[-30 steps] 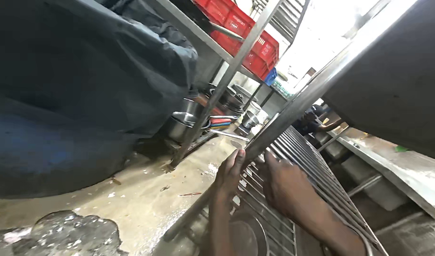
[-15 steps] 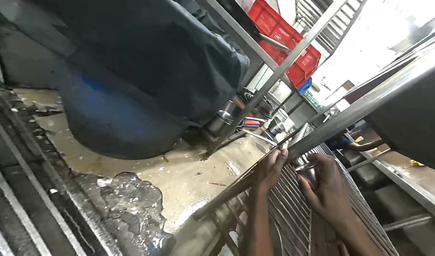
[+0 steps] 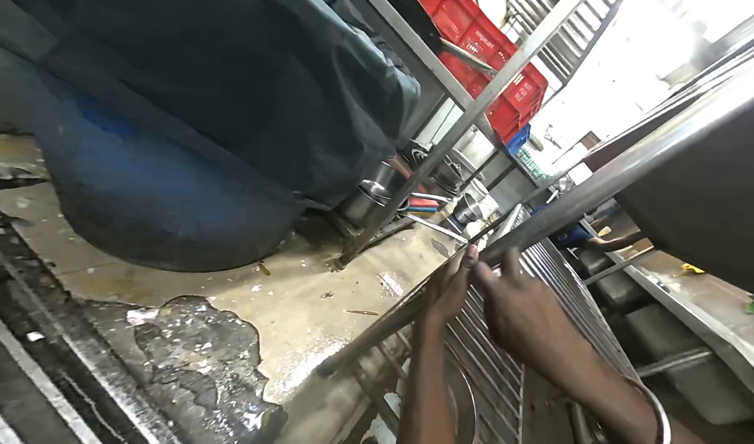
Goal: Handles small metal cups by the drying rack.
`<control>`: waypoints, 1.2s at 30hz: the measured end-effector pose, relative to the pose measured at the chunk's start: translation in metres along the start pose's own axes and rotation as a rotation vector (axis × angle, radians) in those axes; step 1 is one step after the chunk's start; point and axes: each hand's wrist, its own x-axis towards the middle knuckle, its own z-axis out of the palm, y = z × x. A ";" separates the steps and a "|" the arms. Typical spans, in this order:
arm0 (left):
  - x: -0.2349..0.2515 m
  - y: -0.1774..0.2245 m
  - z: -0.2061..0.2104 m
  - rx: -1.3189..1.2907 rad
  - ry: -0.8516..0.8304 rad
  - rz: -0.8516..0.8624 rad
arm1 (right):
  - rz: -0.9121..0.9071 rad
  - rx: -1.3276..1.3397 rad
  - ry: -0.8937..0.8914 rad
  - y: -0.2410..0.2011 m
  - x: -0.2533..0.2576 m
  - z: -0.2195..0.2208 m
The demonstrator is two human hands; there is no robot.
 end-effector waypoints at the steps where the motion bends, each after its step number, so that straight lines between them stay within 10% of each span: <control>1: 0.000 -0.002 0.000 -0.045 -0.037 -0.030 | 0.022 0.028 -0.265 -0.003 -0.009 -0.005; 4: 0.012 -0.009 0.000 -0.102 -0.045 -0.044 | 0.018 0.105 -0.502 0.004 -0.040 0.009; 10: 0.003 0.004 -0.004 -0.037 -0.031 -0.134 | -0.150 0.172 0.353 0.023 -0.024 0.023; 16: 0.003 0.011 -0.007 -0.062 -0.041 -0.106 | -0.117 -0.029 0.493 0.020 0.008 0.037; 22: 0.004 0.009 -0.011 -0.110 -0.133 -0.122 | 0.141 0.011 -0.439 -0.001 -0.018 0.021; 29: -0.003 0.012 -0.007 -0.097 -0.059 -0.124 | -0.021 0.258 0.631 0.028 -0.009 0.023; 36: 0.013 -0.001 -0.006 -0.068 -0.096 -0.044 | 0.322 0.383 0.954 -0.015 0.020 0.075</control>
